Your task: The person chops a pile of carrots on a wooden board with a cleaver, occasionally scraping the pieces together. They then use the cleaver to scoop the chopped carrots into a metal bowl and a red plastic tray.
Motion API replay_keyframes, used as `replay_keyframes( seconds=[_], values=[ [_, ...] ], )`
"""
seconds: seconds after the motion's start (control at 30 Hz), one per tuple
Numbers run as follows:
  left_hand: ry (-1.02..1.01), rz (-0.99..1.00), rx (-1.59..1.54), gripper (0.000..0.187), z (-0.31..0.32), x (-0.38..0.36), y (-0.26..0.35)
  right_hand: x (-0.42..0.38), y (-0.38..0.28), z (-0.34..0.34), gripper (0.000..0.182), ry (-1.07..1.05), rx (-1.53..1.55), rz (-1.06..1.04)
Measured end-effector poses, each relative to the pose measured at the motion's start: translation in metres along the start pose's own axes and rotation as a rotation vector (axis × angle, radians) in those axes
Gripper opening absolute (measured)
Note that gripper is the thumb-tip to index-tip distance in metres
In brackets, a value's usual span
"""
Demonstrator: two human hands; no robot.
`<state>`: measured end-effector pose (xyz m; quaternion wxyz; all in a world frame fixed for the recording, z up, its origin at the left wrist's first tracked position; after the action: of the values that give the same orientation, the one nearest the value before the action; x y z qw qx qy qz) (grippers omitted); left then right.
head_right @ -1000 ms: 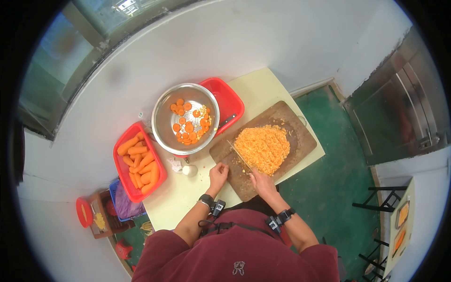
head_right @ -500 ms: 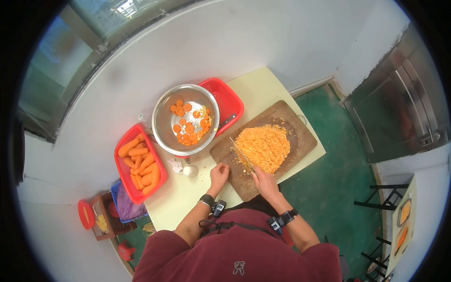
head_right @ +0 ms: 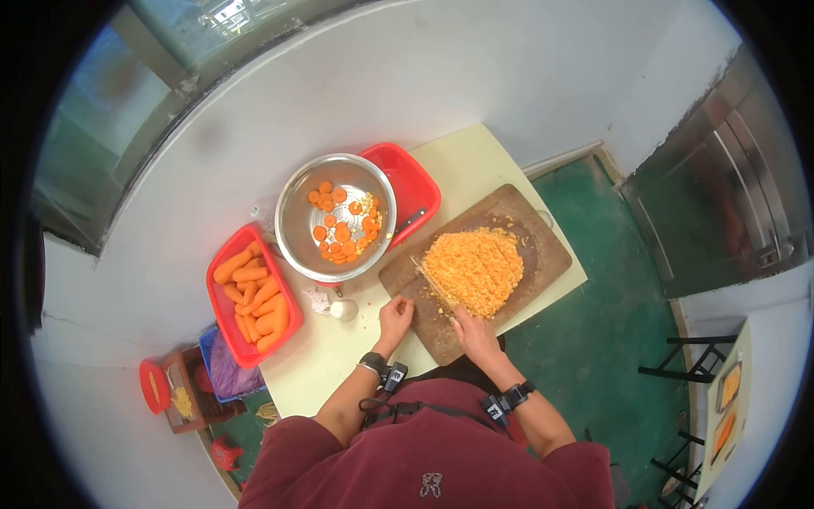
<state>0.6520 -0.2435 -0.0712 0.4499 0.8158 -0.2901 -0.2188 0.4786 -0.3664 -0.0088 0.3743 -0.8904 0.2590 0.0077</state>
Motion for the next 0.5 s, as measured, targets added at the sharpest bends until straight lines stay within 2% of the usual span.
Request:
replay_keyframes(
  seconds=[0.37,0.5],
  values=[
    [0.012,0.019,-0.002,0.019,0.001,0.0,0.001,-0.003,-0.006,0.0,0.025,-0.067,-0.023,0.043],
    [-0.005,0.008,0.002,0.019,-0.001,-0.001,-0.001,-0.007,-0.006,-0.007,0.026,-0.014,0.014,0.051]
  ],
)
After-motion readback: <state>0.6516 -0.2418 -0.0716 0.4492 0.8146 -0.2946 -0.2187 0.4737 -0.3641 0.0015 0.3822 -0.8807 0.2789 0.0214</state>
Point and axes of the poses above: each hand's wrist, its own x-axis towards the middle knuckle, its own z-axis out of the palm, y = z × x, the point moved 4 cm from there along x, towards the middle knuckle, and after that the axes turned 9 degrees about -y, right-handed, at the moved point
